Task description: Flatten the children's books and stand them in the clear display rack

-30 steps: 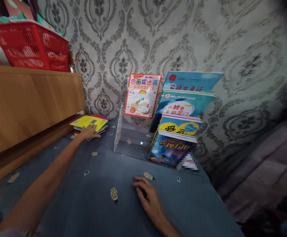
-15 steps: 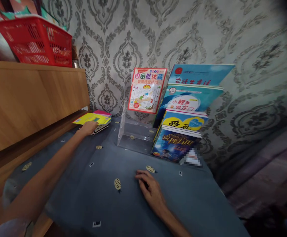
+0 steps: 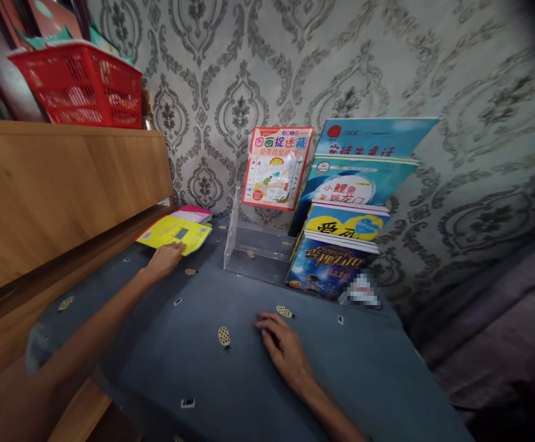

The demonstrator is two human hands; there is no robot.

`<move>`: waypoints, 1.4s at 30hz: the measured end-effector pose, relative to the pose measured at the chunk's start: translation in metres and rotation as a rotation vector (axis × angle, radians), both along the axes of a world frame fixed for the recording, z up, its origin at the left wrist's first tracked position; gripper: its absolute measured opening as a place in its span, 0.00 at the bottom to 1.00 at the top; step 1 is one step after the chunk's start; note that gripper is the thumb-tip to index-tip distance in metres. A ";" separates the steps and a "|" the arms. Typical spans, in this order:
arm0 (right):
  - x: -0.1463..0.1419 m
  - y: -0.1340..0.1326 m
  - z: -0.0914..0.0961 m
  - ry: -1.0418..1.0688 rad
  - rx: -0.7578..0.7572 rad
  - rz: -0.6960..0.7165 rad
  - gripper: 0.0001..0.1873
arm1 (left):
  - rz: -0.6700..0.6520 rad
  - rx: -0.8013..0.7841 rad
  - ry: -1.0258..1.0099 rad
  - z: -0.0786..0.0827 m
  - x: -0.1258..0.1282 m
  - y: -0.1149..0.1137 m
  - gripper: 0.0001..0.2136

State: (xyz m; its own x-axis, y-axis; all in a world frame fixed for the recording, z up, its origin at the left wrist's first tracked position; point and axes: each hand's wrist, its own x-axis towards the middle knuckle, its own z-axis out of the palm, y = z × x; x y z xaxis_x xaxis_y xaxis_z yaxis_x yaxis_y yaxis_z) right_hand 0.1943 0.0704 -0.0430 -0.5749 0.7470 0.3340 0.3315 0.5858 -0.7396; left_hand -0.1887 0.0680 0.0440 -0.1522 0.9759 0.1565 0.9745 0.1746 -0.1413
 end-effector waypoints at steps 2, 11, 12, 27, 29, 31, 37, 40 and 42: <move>0.000 -0.001 0.001 -0.004 0.010 0.009 0.16 | -0.041 -0.040 -0.003 -0.012 0.015 -0.026 0.18; -0.001 0.000 0.003 0.004 0.031 0.035 0.15 | -0.253 -0.359 -0.424 -0.025 -0.001 -0.080 0.22; -0.001 0.000 0.003 0.000 0.036 0.037 0.15 | -0.224 -0.341 -0.459 -0.023 -0.013 -0.073 0.23; -0.004 -0.004 0.007 -0.003 0.078 0.027 0.16 | 0.211 -0.128 -0.094 -0.075 -0.031 -0.049 0.30; -0.004 -0.006 0.009 0.018 0.091 0.019 0.16 | 0.204 -0.124 -0.083 -0.077 -0.012 -0.051 0.30; -0.003 -0.008 0.012 0.039 0.117 0.012 0.16 | 0.192 -0.117 -0.068 -0.080 0.009 -0.053 0.30; -0.004 -0.017 0.018 0.097 0.225 0.062 0.15 | 0.078 -0.054 -0.002 -0.077 0.080 -0.061 0.28; -0.003 -0.018 0.017 0.110 0.259 0.072 0.14 | 0.046 -0.057 0.011 -0.063 0.122 -0.068 0.27; -0.002 -0.017 0.017 0.088 0.261 0.066 0.14 | 0.011 -0.092 -0.006 -0.052 0.152 -0.073 0.26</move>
State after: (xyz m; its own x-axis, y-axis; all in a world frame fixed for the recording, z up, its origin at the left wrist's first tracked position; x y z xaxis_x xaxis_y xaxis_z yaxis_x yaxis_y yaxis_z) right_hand 0.1920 0.0531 -0.0262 -0.5794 0.5910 0.5612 0.2277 0.7785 -0.5848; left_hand -0.0368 -0.0045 -0.0079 -0.1640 0.9843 0.0655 0.9734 0.1722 -0.1510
